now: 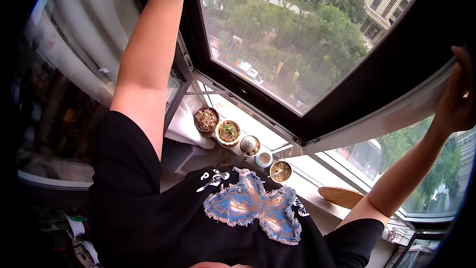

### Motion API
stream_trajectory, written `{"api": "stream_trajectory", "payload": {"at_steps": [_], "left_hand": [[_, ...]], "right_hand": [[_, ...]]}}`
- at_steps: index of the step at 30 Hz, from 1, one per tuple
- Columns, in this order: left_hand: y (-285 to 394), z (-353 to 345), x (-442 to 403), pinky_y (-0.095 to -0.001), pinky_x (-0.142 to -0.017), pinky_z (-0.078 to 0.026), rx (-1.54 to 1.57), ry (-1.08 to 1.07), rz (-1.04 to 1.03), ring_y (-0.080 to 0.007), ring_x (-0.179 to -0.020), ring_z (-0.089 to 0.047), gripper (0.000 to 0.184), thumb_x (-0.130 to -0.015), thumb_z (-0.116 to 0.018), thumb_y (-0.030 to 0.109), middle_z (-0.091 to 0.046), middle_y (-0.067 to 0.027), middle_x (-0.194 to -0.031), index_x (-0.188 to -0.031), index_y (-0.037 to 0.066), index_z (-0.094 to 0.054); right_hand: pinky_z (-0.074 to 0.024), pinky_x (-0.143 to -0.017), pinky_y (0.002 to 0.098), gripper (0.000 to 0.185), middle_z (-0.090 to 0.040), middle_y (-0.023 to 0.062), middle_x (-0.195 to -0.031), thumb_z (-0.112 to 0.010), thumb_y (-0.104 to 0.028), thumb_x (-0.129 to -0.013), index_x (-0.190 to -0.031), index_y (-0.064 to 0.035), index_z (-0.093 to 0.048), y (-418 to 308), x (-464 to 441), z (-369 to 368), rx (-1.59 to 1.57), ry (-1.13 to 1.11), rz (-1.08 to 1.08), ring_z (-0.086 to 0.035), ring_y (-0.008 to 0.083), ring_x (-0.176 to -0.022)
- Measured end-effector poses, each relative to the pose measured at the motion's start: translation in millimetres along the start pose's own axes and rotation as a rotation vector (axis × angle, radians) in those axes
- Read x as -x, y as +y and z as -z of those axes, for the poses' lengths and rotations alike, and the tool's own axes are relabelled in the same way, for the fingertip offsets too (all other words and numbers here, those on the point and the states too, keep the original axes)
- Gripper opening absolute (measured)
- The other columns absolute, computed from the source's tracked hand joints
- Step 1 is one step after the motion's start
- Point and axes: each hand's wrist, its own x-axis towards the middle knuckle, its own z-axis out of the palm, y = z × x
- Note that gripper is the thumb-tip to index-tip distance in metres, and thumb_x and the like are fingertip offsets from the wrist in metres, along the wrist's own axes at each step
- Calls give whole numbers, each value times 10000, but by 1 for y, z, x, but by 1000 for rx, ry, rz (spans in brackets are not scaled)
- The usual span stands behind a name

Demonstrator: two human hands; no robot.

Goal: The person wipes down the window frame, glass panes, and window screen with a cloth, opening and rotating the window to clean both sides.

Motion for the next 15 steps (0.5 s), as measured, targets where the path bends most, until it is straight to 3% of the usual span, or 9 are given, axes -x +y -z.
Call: {"api": "stream_trajectory", "payload": {"at_steps": [1,3,5,9,10,12,13,14,15], "left_hand": [[0,2,17,-449,-1167,-357,-10,6,3,-396,-1375,-469,602,-896,-652,65,-496,-252,-1474,-1458,-10,-452],[13,12,63,-452,-1173,-353,-27,42,13,-402,-1385,-462,624,-893,-655,51,-487,-258,-1489,-1475,-13,-439],[43,35,99,-447,-1197,-339,11,74,33,-395,-1419,-436,612,-901,-667,75,-478,-250,-1506,-1471,-8,-460],[63,68,196,-472,-1202,-317,79,-54,192,-413,-1433,-412,707,-862,-601,-69,-413,-233,-1557,-1531,59,-407],[64,76,221,-476,-1226,-283,57,-128,275,-428,-1461,-369,789,-821,-583,-147,-374,-253,-1584,-1555,55,-377],[55,90,270,-470,-1235,-271,24,-195,325,-422,-1469,-359,784,-833,-589,-129,-368,-252,-1588,-1562,46,-361],[49,97,292,-464,-1244,-258,-14,-254,371,-417,-1477,-349,780,-846,-595,-112,-361,-251,-1592,-1569,38,-344],[44,102,310,-463,-1246,-255,-15,-281,391,-418,-1477,-346,787,-851,-595,-108,-357,-251,-1595,-1576,34,-326],[42,108,325,-463,-1248,-251,-13,-309,413,-418,-1478,-343,794,-855,-595,-104,-352,-252,-1597,-1583,31,-307]], "right_hand": [[-480,-723,326,246,-703,68,-920,-618,-264,-1024,-961,-52,-727,26,31,27,106,-196,-131,-649,191,-844],[-575,-951,347,200,-769,83,-1102,-604,-136,-1034,-1150,-55,-745,38,55,46,220,-396,-265,-738,212,-1040],[-569,-969,371,211,-768,90,-1112,-588,-144,-1043,-1147,-58,-750,38,59,48,308,-408,-336,-737,219,-1050],[-551,-1004,401,256,-745,109,-1188,-549,-184,-1065,-1214,-86,-732,45,79,55,295,-412,-331,-713,220,-1124],[-469,-1092,423,323,-660,113,-1330,-547,-223,-1066,-1365,-117,-609,50,96,58,338,-448,-415,-626,239,-1251],[-387,-1180,445,467,-574,116,-1472,-546,-263,-1067,-1515,-148,-485,36,79,44,393,-490,-502,-539,258,-1378],[-374,-827,359,254,-604,80,-1110,-585,-336,-1042,-1143,-103,-595,4,28,15,243,-305,-298,-544,200,-1014],[-361,-474,273,436,-634,45,-747,-624,-409,-1018,-772,-58,-705,-11,1,-1,91,-122,-97,-550,141,-650],[-361,-474,273,436,-634,45,-747,-624,-409,-1018,-772,-58,-705,-6,1,-3,97,-140,-102,-550,141,-650]]}}
